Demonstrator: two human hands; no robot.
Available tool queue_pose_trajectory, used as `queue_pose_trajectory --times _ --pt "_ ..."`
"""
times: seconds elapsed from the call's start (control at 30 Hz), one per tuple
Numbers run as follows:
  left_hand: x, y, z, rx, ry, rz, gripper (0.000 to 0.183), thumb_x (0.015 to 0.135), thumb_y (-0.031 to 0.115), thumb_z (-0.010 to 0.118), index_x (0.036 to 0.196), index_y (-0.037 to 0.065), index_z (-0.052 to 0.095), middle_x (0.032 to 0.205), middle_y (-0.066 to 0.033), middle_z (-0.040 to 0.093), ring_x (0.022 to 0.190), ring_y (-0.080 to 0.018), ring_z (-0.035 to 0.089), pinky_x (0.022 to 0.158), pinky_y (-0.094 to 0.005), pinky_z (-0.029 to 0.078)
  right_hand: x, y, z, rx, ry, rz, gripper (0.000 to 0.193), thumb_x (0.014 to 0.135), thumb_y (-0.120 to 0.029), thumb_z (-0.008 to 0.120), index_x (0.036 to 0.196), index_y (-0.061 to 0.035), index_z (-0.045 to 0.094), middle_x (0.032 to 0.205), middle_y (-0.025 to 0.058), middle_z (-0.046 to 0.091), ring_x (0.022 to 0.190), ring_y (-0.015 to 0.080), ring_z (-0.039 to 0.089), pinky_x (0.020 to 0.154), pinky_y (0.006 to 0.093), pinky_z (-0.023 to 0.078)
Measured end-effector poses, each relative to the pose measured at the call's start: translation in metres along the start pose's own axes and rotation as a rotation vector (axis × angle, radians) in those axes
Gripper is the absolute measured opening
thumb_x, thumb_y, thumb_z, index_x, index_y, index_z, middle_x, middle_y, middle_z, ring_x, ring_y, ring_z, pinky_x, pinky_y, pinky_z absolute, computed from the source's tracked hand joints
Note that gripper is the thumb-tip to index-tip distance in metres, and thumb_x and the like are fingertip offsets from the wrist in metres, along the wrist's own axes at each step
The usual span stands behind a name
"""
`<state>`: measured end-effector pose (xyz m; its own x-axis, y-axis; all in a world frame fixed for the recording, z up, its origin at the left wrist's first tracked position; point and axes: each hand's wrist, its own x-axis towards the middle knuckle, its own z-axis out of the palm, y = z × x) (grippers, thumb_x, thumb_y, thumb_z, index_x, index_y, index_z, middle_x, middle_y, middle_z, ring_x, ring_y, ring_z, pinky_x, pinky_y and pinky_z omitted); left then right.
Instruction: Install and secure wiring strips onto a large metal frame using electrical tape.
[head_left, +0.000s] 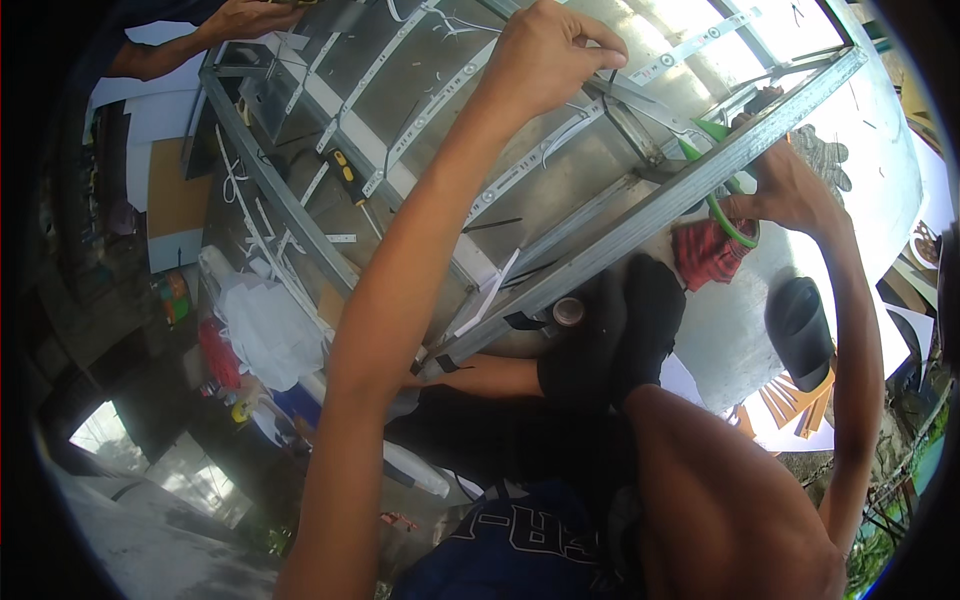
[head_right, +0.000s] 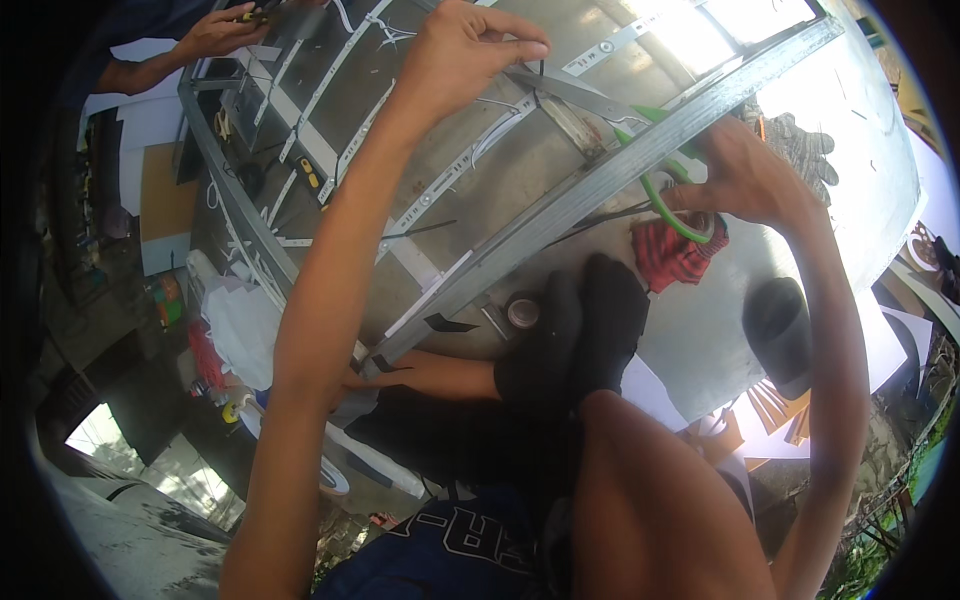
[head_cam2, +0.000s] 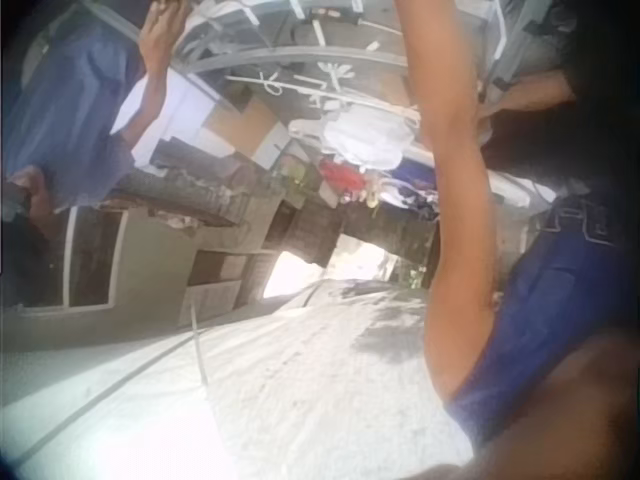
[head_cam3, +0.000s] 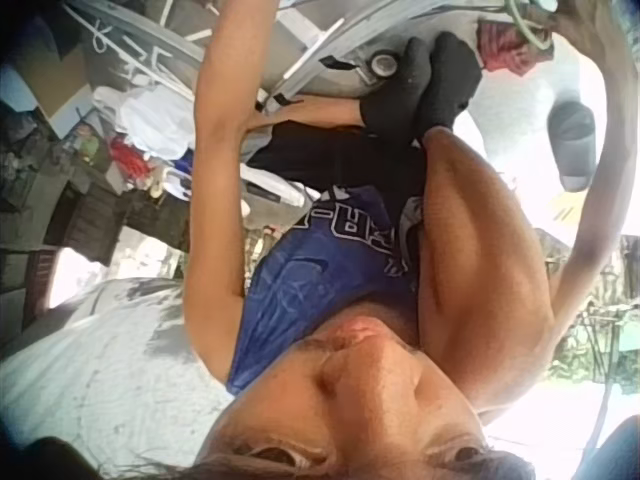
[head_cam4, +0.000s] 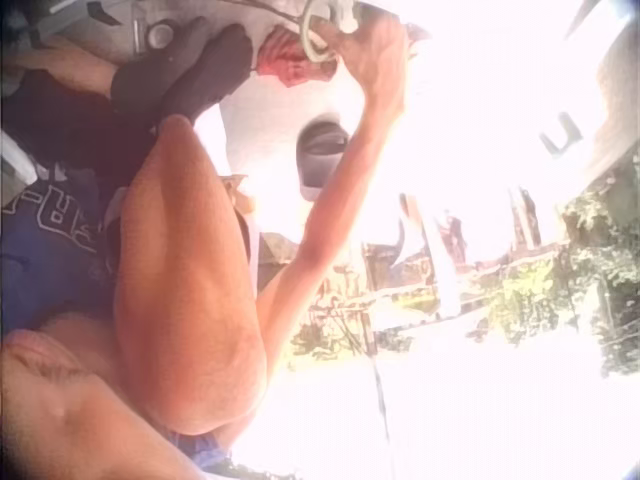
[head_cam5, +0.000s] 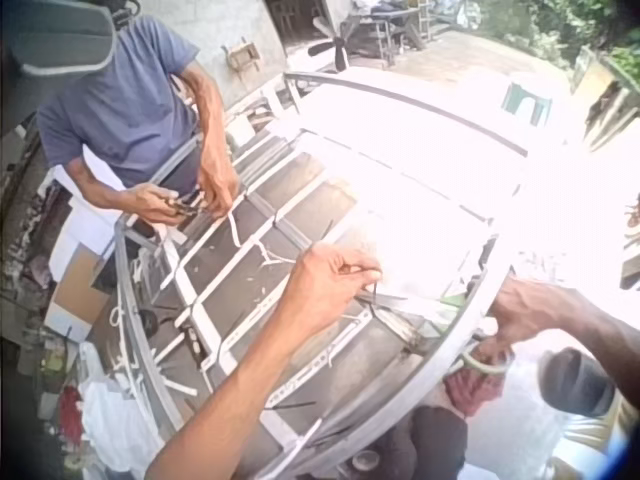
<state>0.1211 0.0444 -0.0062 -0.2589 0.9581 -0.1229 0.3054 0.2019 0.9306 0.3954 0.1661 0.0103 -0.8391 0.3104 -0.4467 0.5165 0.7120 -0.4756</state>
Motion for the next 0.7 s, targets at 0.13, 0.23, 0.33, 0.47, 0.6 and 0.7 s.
queue_pose_trajectory --times 0.13,0.23,0.33,0.47,0.6,0.7 --pt "0.002 0.0 0.004 0.006 0.032 0.004 0.012 0.086 0.005 0.072 0.094 -0.004 0.076 0.08 -0.0076 0.074 0.072 -0.0101 0.066 0.067 -0.0238 0.051 -0.004 0.003 -0.002 0.035 -0.012 0.053 0.069 0.07 -0.034 0.086 0.128 -0.0061 0.061 0.131 0.0189 0.055 0.123 0.0396 0.05 0.11 0.0473 0.039" --pt "0.006 -0.002 0.0 -0.182 0.137 0.169 0.011 0.088 0.005 0.072 0.09 -0.005 0.075 0.072 -0.0039 0.07 0.066 -0.0072 0.061 0.061 -0.022 0.047 -0.001 0.012 0.003 0.045 -0.024 0.041 0.07 0.074 -0.032 0.084 0.132 -0.0052 0.057 0.132 0.0199 0.055 0.124 0.0391 0.051 0.11 0.0471 0.039" --pt "0.003 -0.003 -0.026 -0.07 0.125 0.104 0.014 0.093 0.012 0.068 0.091 -0.001 0.069 0.069 0.0 0.064 0.058 -0.0059 0.053 0.055 -0.0213 0.042 -0.002 0.005 0.009 0.051 -0.055 0.064 0.078 0.072 -0.032 0.084 0.137 -0.0042 0.052 0.134 0.0215 0.053 0.126 0.0385 0.05 0.111 0.047 0.039" --pt "-0.031 0.017 -0.059 -0.688 0.02 -0.124 0.014 0.098 0.019 0.061 0.093 0.006 0.06 0.07 0.0021 0.058 0.054 -0.0065 0.045 0.051 -0.0214 0.037 -0.025 0.024 0.032 0.177 0.223 -0.071 0.087 0.065 -0.029 0.086 0.136 0.0017 0.047 0.118 0.0192 0.059 0.11 0.0331 0.057 0.097 0.0426 0.045" --pt "-0.067 0.018 -0.061 -0.899 0.016 -0.207 0.016 0.097 0.019 0.063 0.095 0.003 0.063 0.076 -0.0021 0.066 0.057 -0.0114 0.055 0.055 -0.0237 0.045 -0.084 0.044 0.056 0.556 0.232 0.231 0.096 0.062 -0.019 0.081 0.143 0.0082 0.037 0.13 0.0194 0.056 0.123 0.0294 0.053 0.104 0.0404 0.04" --pt "-0.128 0.041 -0.076 -0.355 -0.053 -0.292 0.014 0.094 0.018 0.055 0.1 0.006 0.061 0.082 0.0022 0.048 0.063 -0.0057 0.042 0.055 -0.0217 0.032 -0.104 -0.009 0.08 0.793 0.201 0.5 0.123 0.061 -0.032 0.083 0.156 0.0035 0.014 0.16 0.0254 0.023 0.15 0.0353 0.023 0.12 0.0449 0.023"
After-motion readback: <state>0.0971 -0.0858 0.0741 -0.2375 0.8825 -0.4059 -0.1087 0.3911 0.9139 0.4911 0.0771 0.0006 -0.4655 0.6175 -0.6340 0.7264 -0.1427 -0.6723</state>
